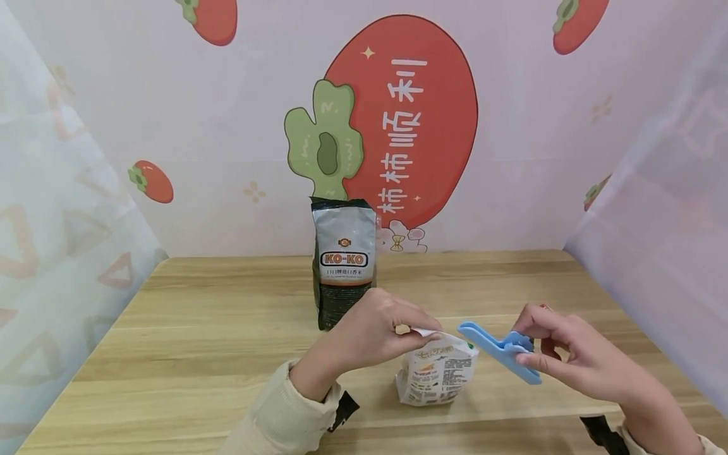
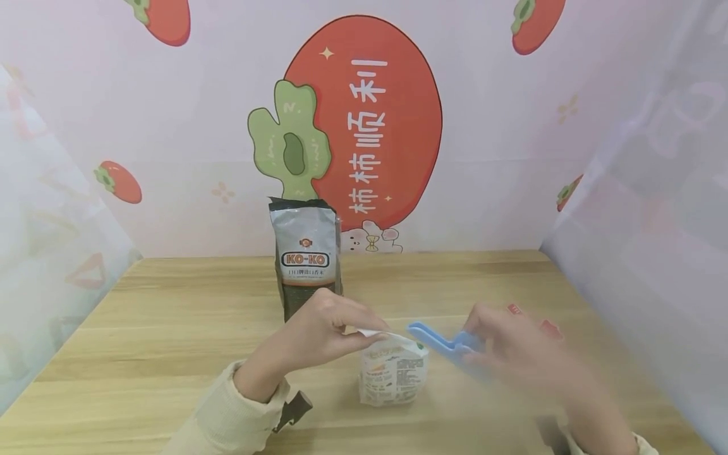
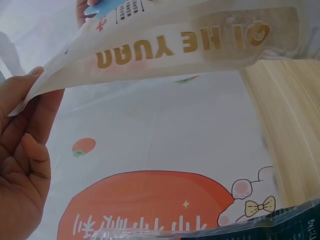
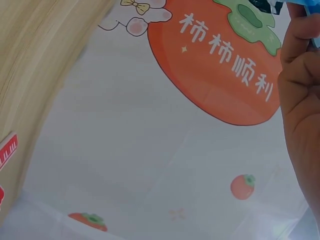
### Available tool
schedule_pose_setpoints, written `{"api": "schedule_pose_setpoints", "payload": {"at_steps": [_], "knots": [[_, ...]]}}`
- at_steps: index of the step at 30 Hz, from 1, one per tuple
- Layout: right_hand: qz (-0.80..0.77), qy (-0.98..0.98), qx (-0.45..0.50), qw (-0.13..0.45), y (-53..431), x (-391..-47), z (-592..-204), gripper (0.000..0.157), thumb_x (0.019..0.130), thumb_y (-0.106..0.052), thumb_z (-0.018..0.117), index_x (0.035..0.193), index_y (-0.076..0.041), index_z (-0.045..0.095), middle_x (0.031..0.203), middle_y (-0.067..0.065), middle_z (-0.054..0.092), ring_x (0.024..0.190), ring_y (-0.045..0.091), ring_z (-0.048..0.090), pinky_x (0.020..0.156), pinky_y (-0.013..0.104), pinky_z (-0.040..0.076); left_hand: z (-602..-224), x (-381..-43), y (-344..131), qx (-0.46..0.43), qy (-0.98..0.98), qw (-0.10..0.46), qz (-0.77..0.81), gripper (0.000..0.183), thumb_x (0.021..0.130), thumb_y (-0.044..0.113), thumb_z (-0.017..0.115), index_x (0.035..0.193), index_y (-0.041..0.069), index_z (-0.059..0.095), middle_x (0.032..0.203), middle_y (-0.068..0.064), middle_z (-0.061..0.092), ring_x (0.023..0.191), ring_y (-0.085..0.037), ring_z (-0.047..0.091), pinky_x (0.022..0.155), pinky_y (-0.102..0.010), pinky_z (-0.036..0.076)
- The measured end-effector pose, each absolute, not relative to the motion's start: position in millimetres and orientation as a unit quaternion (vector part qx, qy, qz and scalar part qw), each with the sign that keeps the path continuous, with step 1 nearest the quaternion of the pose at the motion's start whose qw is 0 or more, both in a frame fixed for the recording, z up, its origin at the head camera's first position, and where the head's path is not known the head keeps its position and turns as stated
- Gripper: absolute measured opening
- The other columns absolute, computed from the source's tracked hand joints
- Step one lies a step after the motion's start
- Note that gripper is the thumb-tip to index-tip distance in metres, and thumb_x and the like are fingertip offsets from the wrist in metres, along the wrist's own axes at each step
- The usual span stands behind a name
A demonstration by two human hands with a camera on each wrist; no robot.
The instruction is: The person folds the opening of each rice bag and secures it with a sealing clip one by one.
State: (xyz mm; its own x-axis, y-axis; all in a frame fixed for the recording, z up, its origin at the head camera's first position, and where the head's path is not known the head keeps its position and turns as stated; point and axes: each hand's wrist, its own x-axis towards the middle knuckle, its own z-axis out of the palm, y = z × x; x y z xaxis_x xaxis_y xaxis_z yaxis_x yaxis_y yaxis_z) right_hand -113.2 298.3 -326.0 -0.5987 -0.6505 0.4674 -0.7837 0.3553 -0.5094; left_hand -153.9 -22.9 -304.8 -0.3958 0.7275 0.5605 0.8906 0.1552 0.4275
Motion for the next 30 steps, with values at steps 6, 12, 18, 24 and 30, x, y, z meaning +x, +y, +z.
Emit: {"api": "schedule_pose_setpoints", "payload": {"at_steps": [6,12,18,24,30], "knots": [[0.323,-0.834,0.436,0.099,295.5,-112.2,-320.4,0.045,0.076,0.012,0.074,0.099,-0.018,0.051,0.074,-0.021,0.064,0.07,-0.002,0.037,0.053,0.012,0.033,-306.0,-154.4,-23.8,-0.541,-0.749,0.117,-0.364,0.016,0.083,0.0,0.077,0.097,0.007,0.08,0.093,-0.003,0.078,0.078,-0.007,0.073,0.066,-0.005,0.048],[0.31,-0.842,0.429,0.107,293.6,-109.6,-316.9,0.045,0.075,0.011,0.075,0.096,-0.021,0.051,0.072,-0.022,0.059,0.071,-0.005,0.036,0.053,0.011,0.033,-305.4,-154.8,-23.4,-0.543,-0.749,0.115,-0.362,0.016,0.083,-0.001,0.076,0.097,0.007,0.079,0.094,-0.003,0.078,0.081,-0.008,0.074,0.069,-0.005,0.049],[0.307,-0.833,0.443,0.123,297.3,-111.9,-321.8,0.046,0.073,0.011,0.076,0.097,-0.022,0.053,0.081,-0.019,0.051,0.07,-0.007,0.037,0.052,0.01,0.032,-305.4,-155.1,-23.1,-0.544,-0.749,0.113,-0.361,0.017,0.083,-0.001,0.075,0.097,0.006,0.079,0.094,-0.003,0.078,0.082,-0.009,0.074,0.07,-0.005,0.049],[0.314,-0.814,0.468,0.138,299.2,-114.0,-325.0,0.043,0.072,0.011,0.076,0.097,-0.018,0.057,0.085,-0.016,0.052,0.07,-0.006,0.038,0.054,0.008,0.032,-305.2,-154.4,-22.7,-0.549,-0.745,0.117,-0.361,0.016,0.083,-0.002,0.075,0.097,0.006,0.079,0.092,-0.003,0.078,0.079,-0.008,0.073,0.067,-0.008,0.051],[0.307,-0.82,0.466,0.126,299.0,-111.7,-324.3,0.043,0.073,0.01,0.076,0.098,-0.02,0.057,0.085,-0.017,0.051,0.072,-0.006,0.038,0.055,0.009,0.033,-304.9,-153.6,-22.5,-0.549,-0.744,0.115,-0.363,0.016,0.083,-0.001,0.075,0.097,0.006,0.079,0.092,-0.003,0.078,0.077,-0.008,0.072,0.066,-0.006,0.049]]}}
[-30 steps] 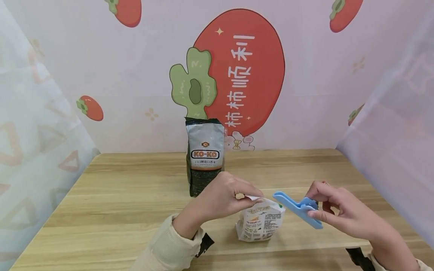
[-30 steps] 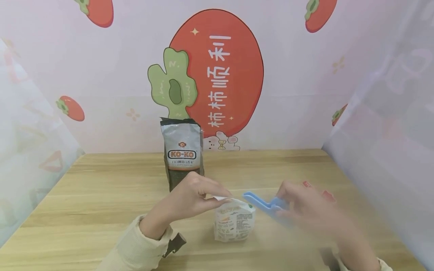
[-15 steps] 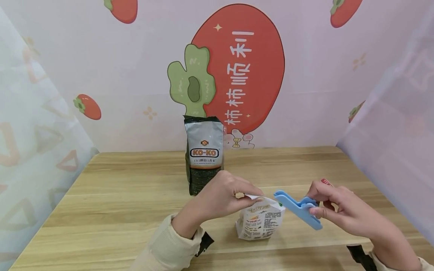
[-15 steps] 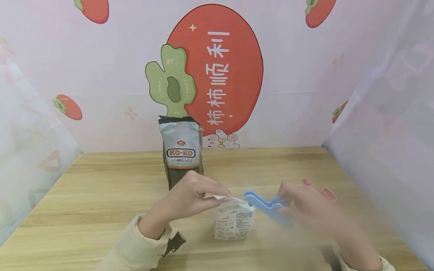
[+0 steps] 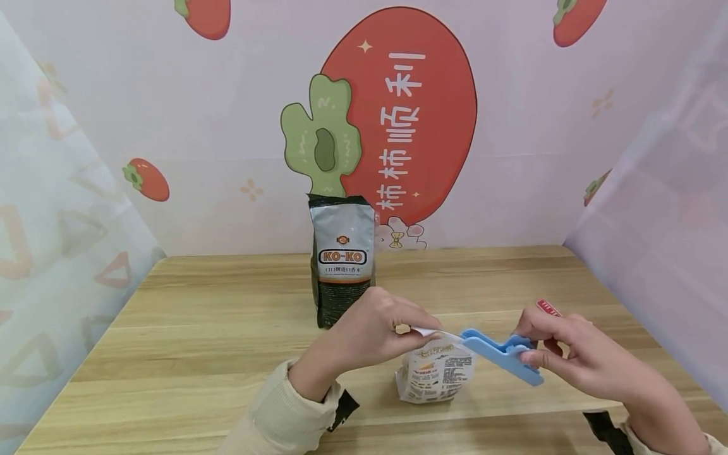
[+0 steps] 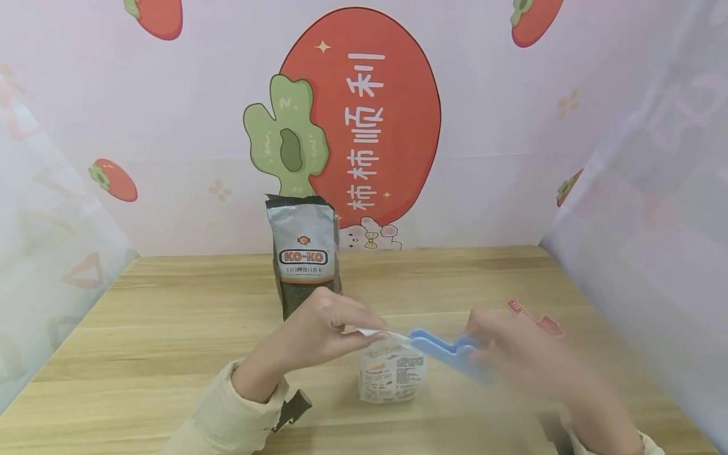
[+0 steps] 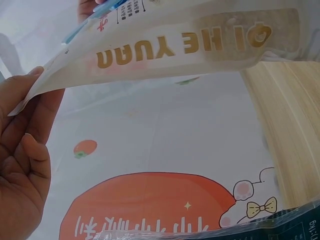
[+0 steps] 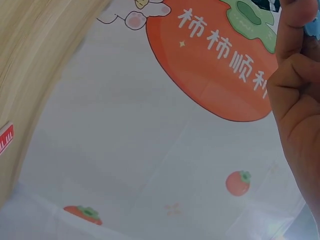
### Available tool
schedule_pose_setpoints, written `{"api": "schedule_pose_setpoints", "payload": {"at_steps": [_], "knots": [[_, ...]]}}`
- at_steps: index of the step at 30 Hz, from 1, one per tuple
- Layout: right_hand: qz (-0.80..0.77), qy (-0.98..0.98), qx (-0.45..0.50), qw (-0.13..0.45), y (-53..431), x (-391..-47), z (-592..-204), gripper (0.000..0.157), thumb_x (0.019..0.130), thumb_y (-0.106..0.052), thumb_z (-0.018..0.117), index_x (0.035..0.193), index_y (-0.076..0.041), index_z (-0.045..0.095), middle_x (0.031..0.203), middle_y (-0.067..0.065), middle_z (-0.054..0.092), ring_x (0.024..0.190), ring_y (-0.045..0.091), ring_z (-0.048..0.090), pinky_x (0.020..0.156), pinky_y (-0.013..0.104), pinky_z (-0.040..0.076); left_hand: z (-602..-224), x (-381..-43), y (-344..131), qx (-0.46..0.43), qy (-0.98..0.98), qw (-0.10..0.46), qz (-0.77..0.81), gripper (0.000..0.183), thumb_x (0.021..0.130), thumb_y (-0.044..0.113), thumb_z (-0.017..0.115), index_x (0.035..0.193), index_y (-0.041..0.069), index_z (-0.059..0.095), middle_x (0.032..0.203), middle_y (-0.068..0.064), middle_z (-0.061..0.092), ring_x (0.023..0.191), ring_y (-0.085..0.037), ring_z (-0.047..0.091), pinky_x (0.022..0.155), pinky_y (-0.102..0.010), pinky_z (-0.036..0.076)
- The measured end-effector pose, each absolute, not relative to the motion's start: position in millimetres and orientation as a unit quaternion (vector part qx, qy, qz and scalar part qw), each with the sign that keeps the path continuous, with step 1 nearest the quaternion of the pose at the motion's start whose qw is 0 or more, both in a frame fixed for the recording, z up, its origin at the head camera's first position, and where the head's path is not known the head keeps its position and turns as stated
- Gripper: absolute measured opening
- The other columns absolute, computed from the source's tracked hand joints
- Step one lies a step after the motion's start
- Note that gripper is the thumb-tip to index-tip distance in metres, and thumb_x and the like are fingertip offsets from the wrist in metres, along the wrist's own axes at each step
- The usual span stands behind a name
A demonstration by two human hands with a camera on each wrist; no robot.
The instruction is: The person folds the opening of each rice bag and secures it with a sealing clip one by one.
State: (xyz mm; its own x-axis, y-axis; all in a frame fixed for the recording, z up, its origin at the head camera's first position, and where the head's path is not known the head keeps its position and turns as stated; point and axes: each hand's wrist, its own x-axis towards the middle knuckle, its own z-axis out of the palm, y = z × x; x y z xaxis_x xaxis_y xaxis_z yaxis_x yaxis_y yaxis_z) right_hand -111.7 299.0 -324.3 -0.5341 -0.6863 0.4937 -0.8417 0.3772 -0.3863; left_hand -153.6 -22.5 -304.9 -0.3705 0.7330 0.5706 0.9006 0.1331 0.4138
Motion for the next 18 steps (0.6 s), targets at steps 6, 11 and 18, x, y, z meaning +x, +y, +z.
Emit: {"api": "schedule_pose_setpoints", "payload": {"at_steps": [6,11,18], "knots": [[0.3,-0.814,0.476,0.146,296.4,-114.5,-330.2,0.042,0.071,0.009,0.077,0.098,-0.019,0.06,0.083,-0.016,0.051,0.076,-0.006,0.039,0.057,0.007,0.033,-305.8,-154.5,-21.8,-0.554,-0.741,0.126,-0.358,0.016,0.083,-0.001,0.075,0.096,0.007,0.079,0.091,-0.002,0.078,0.074,-0.005,0.071,0.064,-0.003,0.046],[0.292,-0.832,0.455,0.125,294.0,-113.2,-329.3,0.04,0.077,0.005,0.076,0.1,-0.021,0.057,0.085,-0.02,0.051,0.075,-0.005,0.044,0.058,0.009,0.038,-306.3,-155.4,-22.2,-0.561,-0.734,0.144,-0.354,0.014,0.083,0.0,0.075,0.094,0.009,0.08,0.088,0.0,0.078,0.072,-0.001,0.069,0.064,-0.003,0.045],[0.332,-0.832,0.438,0.078,291.4,-113.9,-329.7,0.043,0.081,0.01,0.072,0.106,-0.02,0.055,0.09,-0.018,0.053,0.077,0.0,0.052,0.062,0.015,0.047,-306.7,-155.5,-22.0,-0.561,-0.733,0.142,-0.359,0.014,0.083,0.0,0.076,0.093,0.009,0.08,0.087,0.001,0.078,0.071,0.0,0.067,0.062,-0.003,0.044]]}}
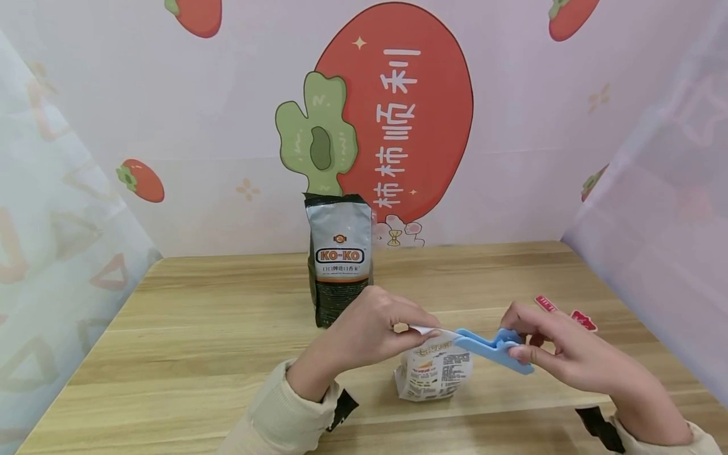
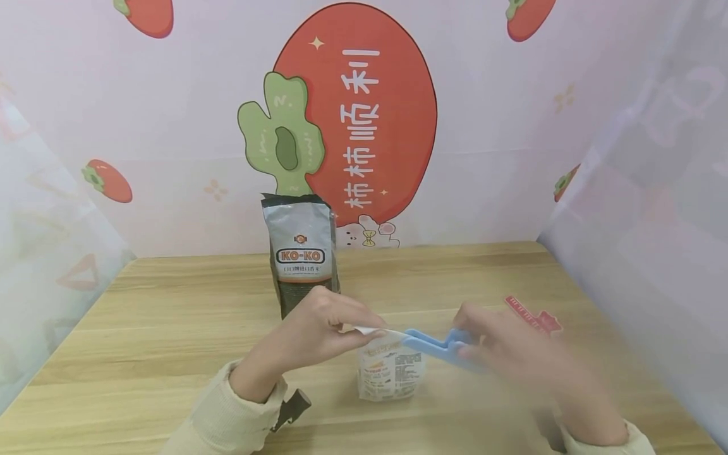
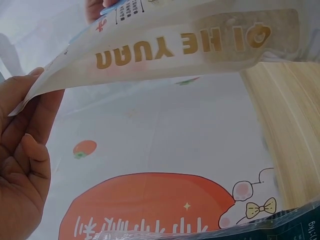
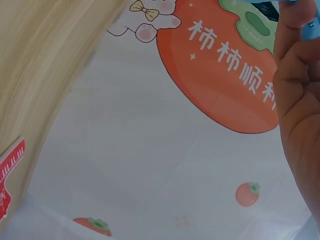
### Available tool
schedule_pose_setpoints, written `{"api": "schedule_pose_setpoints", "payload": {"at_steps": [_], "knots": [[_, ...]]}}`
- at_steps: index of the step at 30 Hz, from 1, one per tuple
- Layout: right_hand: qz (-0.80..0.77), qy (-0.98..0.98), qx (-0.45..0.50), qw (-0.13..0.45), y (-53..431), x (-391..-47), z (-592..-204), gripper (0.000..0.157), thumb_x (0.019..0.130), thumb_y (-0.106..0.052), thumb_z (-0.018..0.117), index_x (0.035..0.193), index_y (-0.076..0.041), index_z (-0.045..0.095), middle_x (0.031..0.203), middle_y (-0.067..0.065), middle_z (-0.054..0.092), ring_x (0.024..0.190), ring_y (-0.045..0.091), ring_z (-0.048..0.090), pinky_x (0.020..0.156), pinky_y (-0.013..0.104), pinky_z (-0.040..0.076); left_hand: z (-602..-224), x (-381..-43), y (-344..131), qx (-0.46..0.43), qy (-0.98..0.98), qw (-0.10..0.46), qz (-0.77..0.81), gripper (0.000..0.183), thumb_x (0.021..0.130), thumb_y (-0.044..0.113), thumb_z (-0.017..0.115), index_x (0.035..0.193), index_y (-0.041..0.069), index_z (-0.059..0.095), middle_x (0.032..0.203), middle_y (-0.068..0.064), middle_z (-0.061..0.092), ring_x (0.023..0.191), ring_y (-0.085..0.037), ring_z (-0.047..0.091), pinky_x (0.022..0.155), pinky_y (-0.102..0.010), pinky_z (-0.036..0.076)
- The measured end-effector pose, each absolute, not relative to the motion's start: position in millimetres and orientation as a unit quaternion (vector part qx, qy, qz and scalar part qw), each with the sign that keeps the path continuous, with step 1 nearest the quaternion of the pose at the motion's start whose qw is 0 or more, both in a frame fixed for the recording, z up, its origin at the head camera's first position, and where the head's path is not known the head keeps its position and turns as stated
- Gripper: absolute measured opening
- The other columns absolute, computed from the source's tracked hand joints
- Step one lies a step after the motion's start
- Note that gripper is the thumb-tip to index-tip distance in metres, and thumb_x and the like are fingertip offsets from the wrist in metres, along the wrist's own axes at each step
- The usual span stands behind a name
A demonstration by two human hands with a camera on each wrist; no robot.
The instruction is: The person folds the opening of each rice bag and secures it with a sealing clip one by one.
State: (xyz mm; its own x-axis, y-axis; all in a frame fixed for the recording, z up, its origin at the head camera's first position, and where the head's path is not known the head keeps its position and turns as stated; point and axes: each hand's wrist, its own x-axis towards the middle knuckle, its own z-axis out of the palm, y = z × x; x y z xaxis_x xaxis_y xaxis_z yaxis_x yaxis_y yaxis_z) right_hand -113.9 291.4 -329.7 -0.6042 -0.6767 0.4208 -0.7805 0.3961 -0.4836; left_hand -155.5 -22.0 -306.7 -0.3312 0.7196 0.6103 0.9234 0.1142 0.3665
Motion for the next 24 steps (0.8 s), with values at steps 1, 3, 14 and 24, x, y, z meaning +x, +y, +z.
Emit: {"api": "schedule_pose_setpoints", "payload": {"at_steps": [1,3,14,24], "knots": [[0.333,-0.834,0.433,0.072,291.4,-113.7,-329.5,0.043,0.082,0.01,0.071,0.108,-0.021,0.054,0.092,-0.019,0.053,0.077,0.0,0.053,0.063,0.016,0.048,-306.9,-155.5,-22.0,-0.56,-0.733,0.141,-0.359,0.014,0.083,0.0,0.076,0.093,0.009,0.08,0.087,0.001,0.078,0.071,-0.001,0.067,0.062,-0.003,0.044],[0.335,-0.837,0.427,0.066,291.5,-113.7,-329.5,0.044,0.083,0.009,0.07,0.11,-0.021,0.054,0.094,-0.02,0.054,0.077,0.001,0.055,0.064,0.017,0.049,-306.8,-155.4,-22.3,-0.558,-0.735,0.139,-0.36,0.014,0.083,0.0,0.076,0.094,0.009,0.08,0.088,0.0,0.078,0.072,-0.001,0.068,0.063,-0.003,0.045],[0.356,-0.838,0.411,0.054,287.7,-111.9,-328.5,0.042,0.086,0.009,0.067,0.114,-0.019,0.053,0.092,-0.017,0.057,0.074,0.003,0.061,0.065,0.02,0.052,-306.3,-155.4,-19.8,-0.557,-0.734,0.125,-0.369,0.012,0.085,0.004,0.077,0.096,0.009,0.08,0.088,0.0,0.078,0.072,0.0,0.068,0.063,-0.006,0.047],[0.372,-0.82,0.432,0.056,289.5,-115.3,-335.2,0.043,0.083,0.011,0.07,0.116,-0.015,0.063,0.093,-0.005,0.068,0.075,0.004,0.062,0.064,0.018,0.054,-313.3,-143.8,-27.5,-0.432,-0.793,0.006,-0.429,0.016,0.086,0.019,0.078,0.102,0.013,0.077,0.089,0.006,0.074,0.076,0.001,0.059,0.065,-0.017,0.053]]}}
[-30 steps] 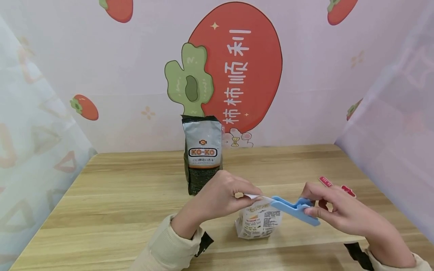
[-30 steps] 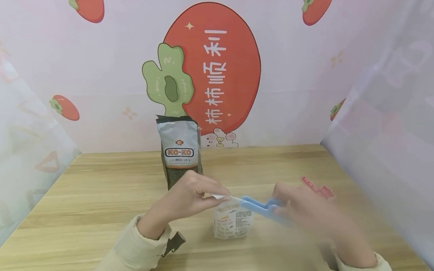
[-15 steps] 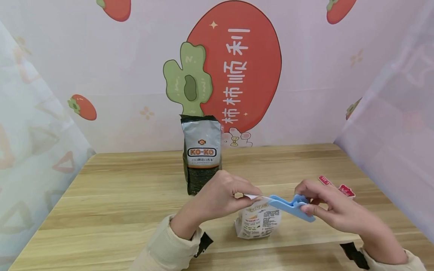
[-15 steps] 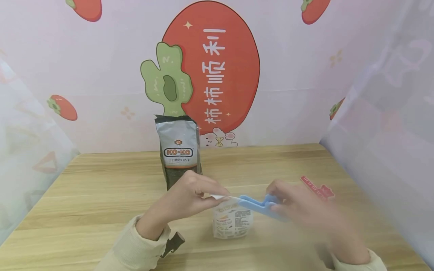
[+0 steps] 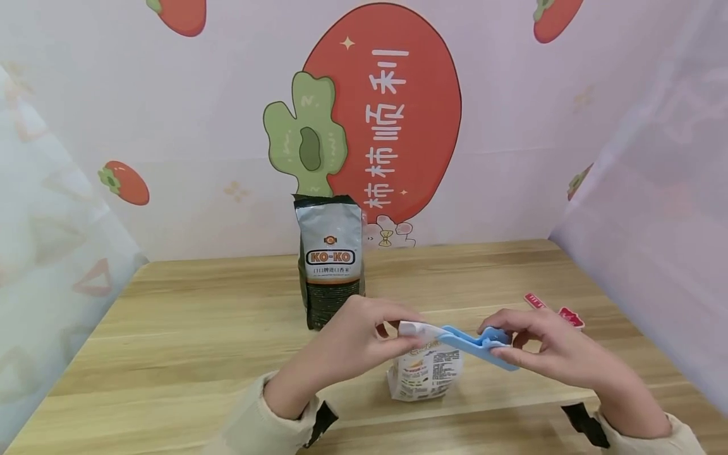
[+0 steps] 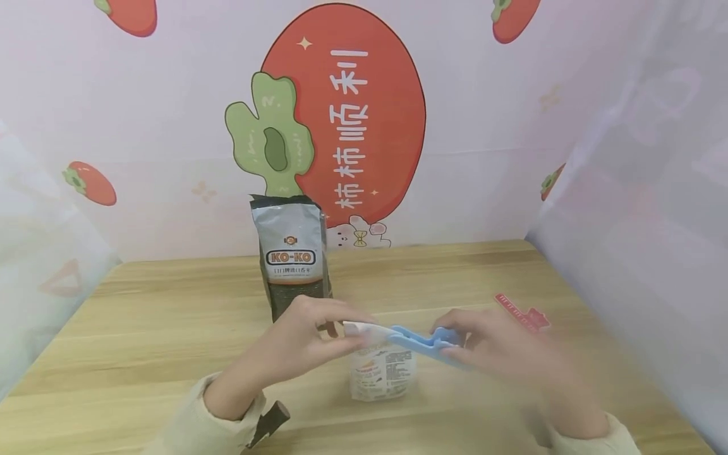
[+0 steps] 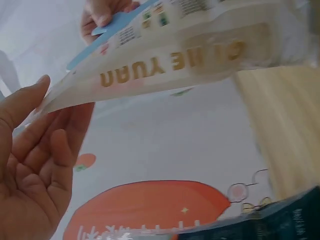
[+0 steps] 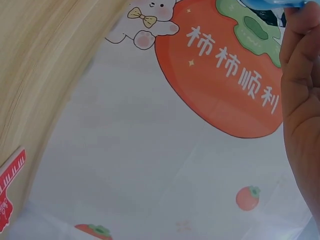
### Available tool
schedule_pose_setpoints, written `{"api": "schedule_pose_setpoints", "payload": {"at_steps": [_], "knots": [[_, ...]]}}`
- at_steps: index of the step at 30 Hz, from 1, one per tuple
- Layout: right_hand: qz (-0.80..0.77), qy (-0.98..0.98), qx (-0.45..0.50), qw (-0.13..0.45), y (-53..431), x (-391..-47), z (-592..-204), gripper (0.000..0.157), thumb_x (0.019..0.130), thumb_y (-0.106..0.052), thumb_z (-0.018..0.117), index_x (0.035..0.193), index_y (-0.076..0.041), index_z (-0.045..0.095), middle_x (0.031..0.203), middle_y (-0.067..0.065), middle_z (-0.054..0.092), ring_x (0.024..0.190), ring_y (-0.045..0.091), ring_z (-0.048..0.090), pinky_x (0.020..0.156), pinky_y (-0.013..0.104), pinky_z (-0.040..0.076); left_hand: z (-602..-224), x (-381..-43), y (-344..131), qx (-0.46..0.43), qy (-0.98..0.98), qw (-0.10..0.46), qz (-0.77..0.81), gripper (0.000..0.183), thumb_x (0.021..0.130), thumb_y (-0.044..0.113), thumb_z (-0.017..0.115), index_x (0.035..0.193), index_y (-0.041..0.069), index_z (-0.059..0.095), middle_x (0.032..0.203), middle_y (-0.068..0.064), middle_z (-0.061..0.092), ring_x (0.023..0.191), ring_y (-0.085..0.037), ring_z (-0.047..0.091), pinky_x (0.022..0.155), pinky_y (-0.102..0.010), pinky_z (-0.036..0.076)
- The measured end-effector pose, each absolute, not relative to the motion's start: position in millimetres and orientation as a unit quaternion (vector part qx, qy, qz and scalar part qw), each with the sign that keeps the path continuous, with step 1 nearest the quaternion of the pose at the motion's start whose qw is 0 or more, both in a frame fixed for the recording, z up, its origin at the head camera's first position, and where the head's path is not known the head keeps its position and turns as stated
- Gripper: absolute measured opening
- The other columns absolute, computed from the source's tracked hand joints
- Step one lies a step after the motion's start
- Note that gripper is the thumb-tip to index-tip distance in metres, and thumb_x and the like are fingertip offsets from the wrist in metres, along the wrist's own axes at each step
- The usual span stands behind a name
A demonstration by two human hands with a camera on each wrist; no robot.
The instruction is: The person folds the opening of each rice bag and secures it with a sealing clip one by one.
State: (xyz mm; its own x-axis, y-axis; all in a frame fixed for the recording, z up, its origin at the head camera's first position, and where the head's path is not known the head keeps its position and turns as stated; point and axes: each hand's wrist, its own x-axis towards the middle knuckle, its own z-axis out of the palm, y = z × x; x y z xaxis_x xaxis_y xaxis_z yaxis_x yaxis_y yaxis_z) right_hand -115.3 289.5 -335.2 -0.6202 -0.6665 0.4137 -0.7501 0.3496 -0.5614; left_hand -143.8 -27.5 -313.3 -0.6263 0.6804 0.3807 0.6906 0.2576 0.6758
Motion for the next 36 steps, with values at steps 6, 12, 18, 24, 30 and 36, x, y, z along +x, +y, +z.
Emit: {"api": "schedule_pose_setpoints", "payload": {"at_steps": [6,12,18,24,30,36], "knots": [[0.381,-0.804,0.451,0.073,288.9,-118.7,-336.8,0.042,0.079,0.014,0.071,0.111,-0.013,0.063,0.086,-0.001,0.065,0.069,0.004,0.061,0.061,0.016,0.052,-324.6,-144.4,-30.3,-0.372,-0.805,-0.052,-0.459,0.012,0.085,0.021,0.079,0.096,0.014,0.078,0.091,0.004,0.077,0.08,0.002,0.066,0.062,-0.02,0.055],[0.392,-0.807,0.439,0.058,288.9,-117.4,-332.6,0.042,0.081,0.014,0.07,0.111,-0.014,0.063,0.089,-0.003,0.065,0.07,0.005,0.06,0.06,0.018,0.052,-329.6,-145.6,-27.6,-0.379,-0.797,-0.026,-0.47,0.01,0.087,0.018,0.077,0.094,0.011,0.079,0.088,0.001,0.078,0.073,0.003,0.063,0.055,-0.02,0.052],[0.387,-0.82,0.419,0.056,285.6,-115.9,-329.5,0.04,0.084,0.012,0.069,0.112,-0.016,0.064,0.09,-0.009,0.064,0.072,0.004,0.06,0.061,0.019,0.053,-329.4,-146.1,-27.9,-0.379,-0.795,-0.008,-0.473,0.01,0.086,0.015,0.078,0.093,0.008,0.08,0.085,-0.002,0.078,0.064,0.004,0.057,0.053,-0.019,0.05],[0.394,-0.82,0.412,0.056,280.9,-116.3,-331.2,0.041,0.084,0.012,0.068,0.112,-0.017,0.064,0.09,-0.01,0.064,0.074,0.004,0.06,0.062,0.021,0.054,-328.8,-146.1,-28.7,-0.373,-0.791,-0.028,-0.484,0.009,0.086,0.013,0.078,0.093,0.007,0.08,0.086,-0.003,0.078,0.059,0.002,0.052,0.05,-0.017,0.045],[0.386,-0.823,0.412,0.067,272.9,-116.2,-327.6,0.04,0.084,0.01,0.07,0.111,-0.019,0.064,0.088,-0.011,0.064,0.072,0.003,0.06,0.062,0.02,0.053,-330.0,-146.1,-29.1,-0.367,-0.793,-0.037,-0.485,0.009,0.086,0.013,0.077,0.092,0.007,0.08,0.086,-0.003,0.078,0.057,0.001,0.05,0.05,-0.017,0.044],[0.391,-0.814,0.426,0.062,265.9,-117.4,-325.4,0.04,0.082,0.012,0.07,0.11,-0.016,0.064,0.088,-0.009,0.064,0.072,0.003,0.06,0.064,0.02,0.053,-331.6,-145.8,-29.6,-0.375,-0.788,-0.045,-0.487,0.01,0.086,0.013,0.077,0.094,0.007,0.08,0.087,-0.004,0.078,0.055,-0.003,0.048,0.047,-0.016,0.039]]}}
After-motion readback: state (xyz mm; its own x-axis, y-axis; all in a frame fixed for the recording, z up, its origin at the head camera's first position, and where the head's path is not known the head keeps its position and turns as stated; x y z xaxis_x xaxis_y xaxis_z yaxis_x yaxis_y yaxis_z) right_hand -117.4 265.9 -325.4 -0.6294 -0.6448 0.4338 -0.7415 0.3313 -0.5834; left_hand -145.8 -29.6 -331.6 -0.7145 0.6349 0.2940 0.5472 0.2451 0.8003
